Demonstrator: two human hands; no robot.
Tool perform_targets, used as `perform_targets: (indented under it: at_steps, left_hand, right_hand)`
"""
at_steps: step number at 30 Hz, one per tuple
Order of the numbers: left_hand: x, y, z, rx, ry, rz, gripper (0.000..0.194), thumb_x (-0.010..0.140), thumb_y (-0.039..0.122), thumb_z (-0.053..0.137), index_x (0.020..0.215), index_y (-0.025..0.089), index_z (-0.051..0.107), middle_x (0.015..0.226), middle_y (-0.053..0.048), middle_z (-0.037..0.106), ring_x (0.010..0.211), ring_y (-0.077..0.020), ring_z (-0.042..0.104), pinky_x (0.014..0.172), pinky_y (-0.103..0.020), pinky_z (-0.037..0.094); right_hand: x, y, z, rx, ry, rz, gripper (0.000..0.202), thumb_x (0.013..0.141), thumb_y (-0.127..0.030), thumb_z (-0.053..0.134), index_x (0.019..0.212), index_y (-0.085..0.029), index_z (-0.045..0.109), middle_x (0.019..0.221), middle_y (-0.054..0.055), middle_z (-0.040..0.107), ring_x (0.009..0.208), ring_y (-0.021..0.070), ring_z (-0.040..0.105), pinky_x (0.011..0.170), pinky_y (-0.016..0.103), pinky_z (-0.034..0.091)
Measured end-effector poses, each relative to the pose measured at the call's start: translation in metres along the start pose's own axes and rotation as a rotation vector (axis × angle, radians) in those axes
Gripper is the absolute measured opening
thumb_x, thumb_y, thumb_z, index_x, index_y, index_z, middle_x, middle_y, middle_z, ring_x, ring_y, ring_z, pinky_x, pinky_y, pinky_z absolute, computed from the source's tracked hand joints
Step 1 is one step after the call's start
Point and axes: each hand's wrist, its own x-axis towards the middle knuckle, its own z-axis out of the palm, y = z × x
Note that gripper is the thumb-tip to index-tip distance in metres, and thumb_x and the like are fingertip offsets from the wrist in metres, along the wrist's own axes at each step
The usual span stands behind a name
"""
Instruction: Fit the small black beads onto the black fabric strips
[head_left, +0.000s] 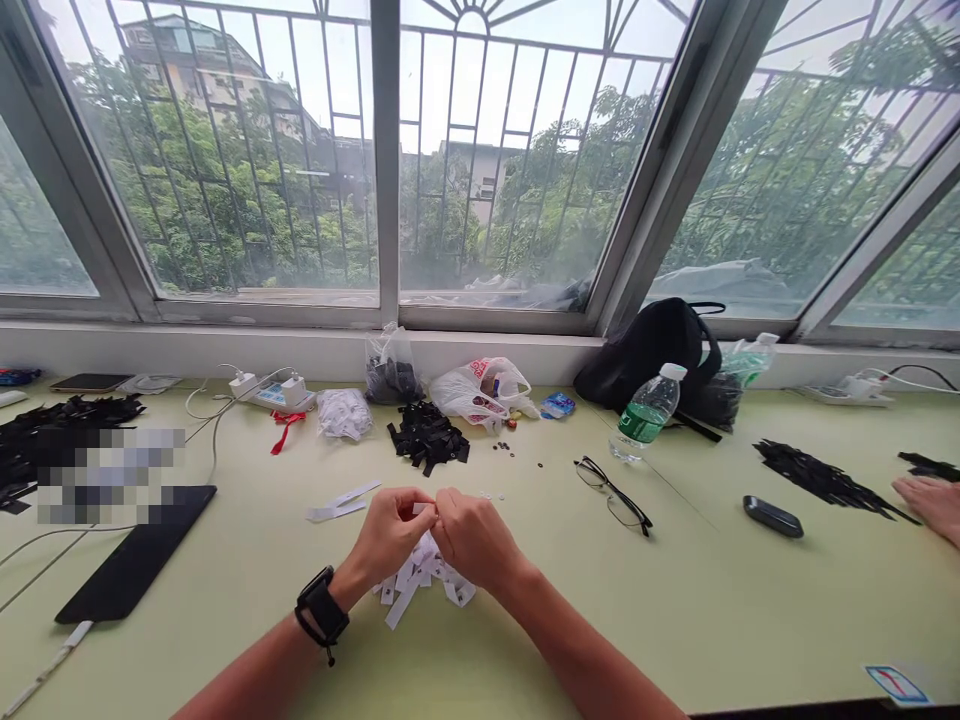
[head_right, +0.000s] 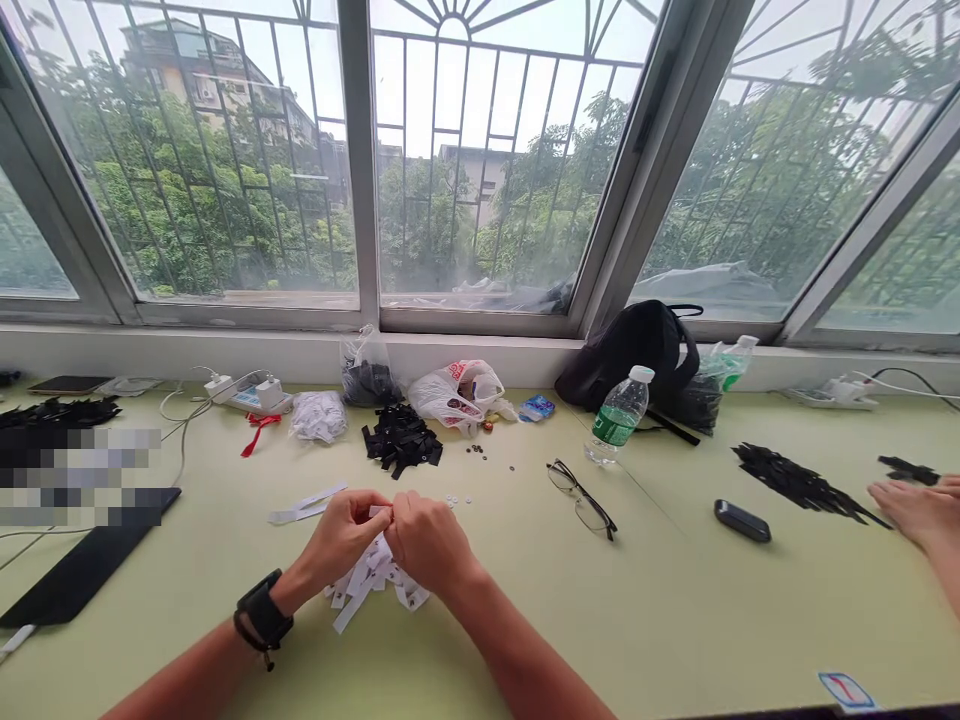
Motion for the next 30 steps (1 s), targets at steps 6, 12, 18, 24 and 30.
perform_targets:
  at_steps: [6, 12, 18, 24, 30]
  left_hand:
    - [0.003, -0.001, -0.001, -0.018, 0.129, 0.007, 0.032, 0.090, 0.040, 0.060, 0.069, 0.016, 0.064, 0.061, 0.002, 0.058, 0.055, -0.0115, 0.046, 0.053, -0.022, 0.034]
    - [0.009, -0.009, -0.005, -0.069, 0.159, -0.037, 0.041, 0.093, 0.048, 0.058, 0.072, 0.015, 0.069, 0.065, -0.001, 0.064, 0.056, -0.0119, 0.049, 0.054, -0.022, 0.036]
    - [0.008, -0.005, -0.001, -0.202, 0.085, 0.022, 0.033, 0.092, 0.043, 0.062, 0.087, 0.015, 0.077, 0.085, -0.007, 0.077, 0.080, -0.0205, 0.067, 0.076, -0.029, 0.052]
    - [0.005, -0.003, -0.002, 0.023, 0.068, 0.049, 0.037, 0.093, 0.044, 0.058, 0.084, 0.015, 0.078, 0.077, -0.005, 0.075, 0.065, -0.0177, 0.059, 0.059, -0.026, 0.043]
    - [0.006, -0.002, -0.021, 0.503, 0.234, 0.054, 0.031, 0.089, 0.035, 0.058, 0.063, 0.019, 0.062, 0.060, 0.001, 0.063, 0.055, -0.0135, 0.045, 0.056, -0.026, 0.031]
  right_hand:
    - [0.005, 0.006, -0.009, 0.147, 0.164, 0.077, 0.027, 0.103, -0.018, 0.034, 0.083, -0.019, 0.052, 0.078, 0.004, 0.056, 0.068, 0.0170, 0.051, 0.064, 0.029, 0.036]
    - [0.006, 0.009, -0.011, 0.391, 0.217, 0.156, 0.019, 0.104, -0.020, 0.041, 0.096, -0.019, 0.058, 0.090, 0.005, 0.061, 0.079, 0.0177, 0.058, 0.073, 0.028, 0.043]
    - [0.004, 0.006, -0.003, 0.501, 0.159, 0.160, 0.019, 0.105, -0.023, 0.044, 0.096, -0.020, 0.060, 0.088, 0.003, 0.061, 0.072, 0.0156, 0.056, 0.067, 0.025, 0.043]
    - [0.003, 0.012, 0.003, 0.333, 0.113, 0.090, 0.022, 0.104, -0.018, 0.042, 0.088, -0.019, 0.057, 0.083, 0.003, 0.060, 0.070, 0.0153, 0.055, 0.065, 0.026, 0.037]
    - [0.004, 0.027, 0.001, 0.141, 0.045, 0.152, 0.018, 0.095, -0.015, 0.048, 0.079, -0.019, 0.051, 0.077, 0.001, 0.057, 0.066, 0.0142, 0.050, 0.061, 0.027, 0.028]
